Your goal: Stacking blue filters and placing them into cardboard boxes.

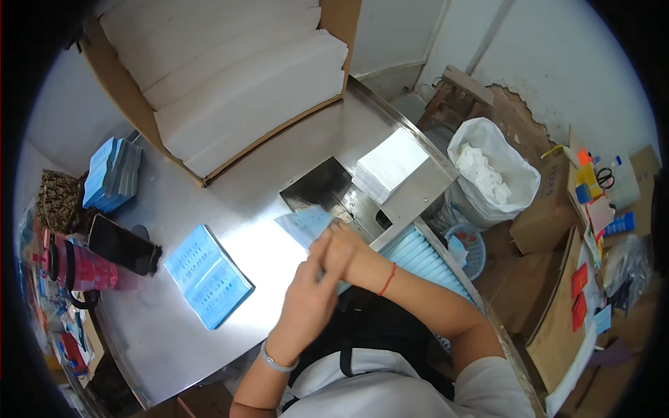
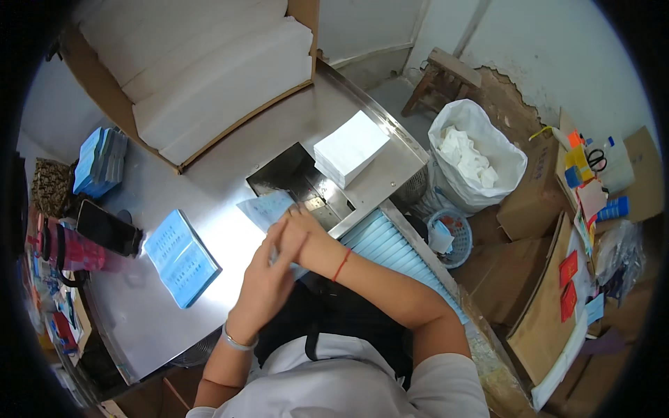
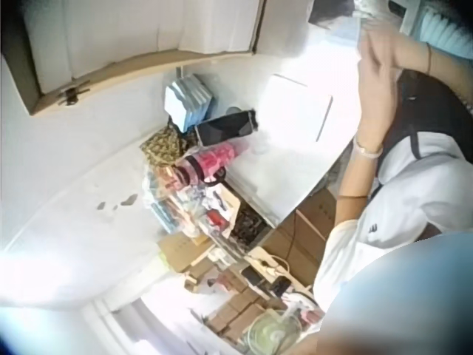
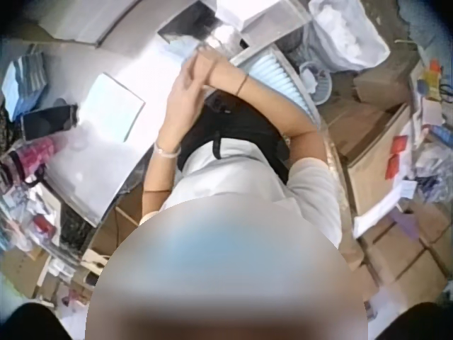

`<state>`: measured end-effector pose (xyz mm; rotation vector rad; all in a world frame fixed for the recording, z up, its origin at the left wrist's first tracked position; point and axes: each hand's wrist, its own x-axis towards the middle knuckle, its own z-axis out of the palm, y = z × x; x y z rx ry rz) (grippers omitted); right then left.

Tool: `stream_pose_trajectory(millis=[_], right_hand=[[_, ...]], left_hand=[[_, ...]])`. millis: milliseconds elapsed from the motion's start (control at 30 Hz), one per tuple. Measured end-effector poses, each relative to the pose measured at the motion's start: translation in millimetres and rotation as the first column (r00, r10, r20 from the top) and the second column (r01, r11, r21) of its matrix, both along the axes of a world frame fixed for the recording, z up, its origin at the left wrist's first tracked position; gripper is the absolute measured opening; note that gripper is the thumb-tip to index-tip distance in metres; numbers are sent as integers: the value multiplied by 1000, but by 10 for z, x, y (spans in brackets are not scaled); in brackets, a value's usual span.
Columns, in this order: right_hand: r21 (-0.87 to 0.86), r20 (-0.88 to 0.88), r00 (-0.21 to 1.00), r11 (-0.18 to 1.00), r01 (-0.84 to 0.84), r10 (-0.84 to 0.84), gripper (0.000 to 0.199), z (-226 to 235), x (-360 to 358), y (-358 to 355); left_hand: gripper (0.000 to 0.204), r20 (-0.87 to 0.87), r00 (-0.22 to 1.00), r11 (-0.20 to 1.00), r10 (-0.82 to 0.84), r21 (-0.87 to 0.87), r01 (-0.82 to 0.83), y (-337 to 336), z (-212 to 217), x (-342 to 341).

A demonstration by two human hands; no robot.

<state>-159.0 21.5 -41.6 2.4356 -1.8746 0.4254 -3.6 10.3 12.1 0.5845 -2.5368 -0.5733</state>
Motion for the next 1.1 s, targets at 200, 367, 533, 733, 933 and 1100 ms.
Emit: stream_pose_trajectory(millis=[200, 367, 533, 733, 933, 1100], right_hand=[[-194, 208, 961, 955, 223, -182, 10, 435, -202, -41], [-486, 145, 877, 740, 466, -458, 17, 775, -642, 20], [-470, 123, 907, 781, 412, -404, 20, 670, -765, 2], [-382, 271, 898, 818, 430, -346, 20, 723, -838, 30], [-414, 140, 944, 849, 329, -298, 31, 861, -1071, 73], [-452, 188, 982, 889, 76, 12, 39, 659, -289, 336]], left_hand=[[54, 60, 947, 936, 317, 141, -322, -106, 92, 734], [72, 415, 737, 845, 534, -296, -445, -273, -130, 1206], [45, 104, 655, 656, 748, 29, -754, -470, -120, 1412], [22, 280, 600, 658, 749, -212, -722, -497, -103, 1545], [21, 82, 969, 970, 233, 45, -237, -43, -262, 295], [35, 90, 956, 959, 280, 24, -283, -27, -154, 361]])
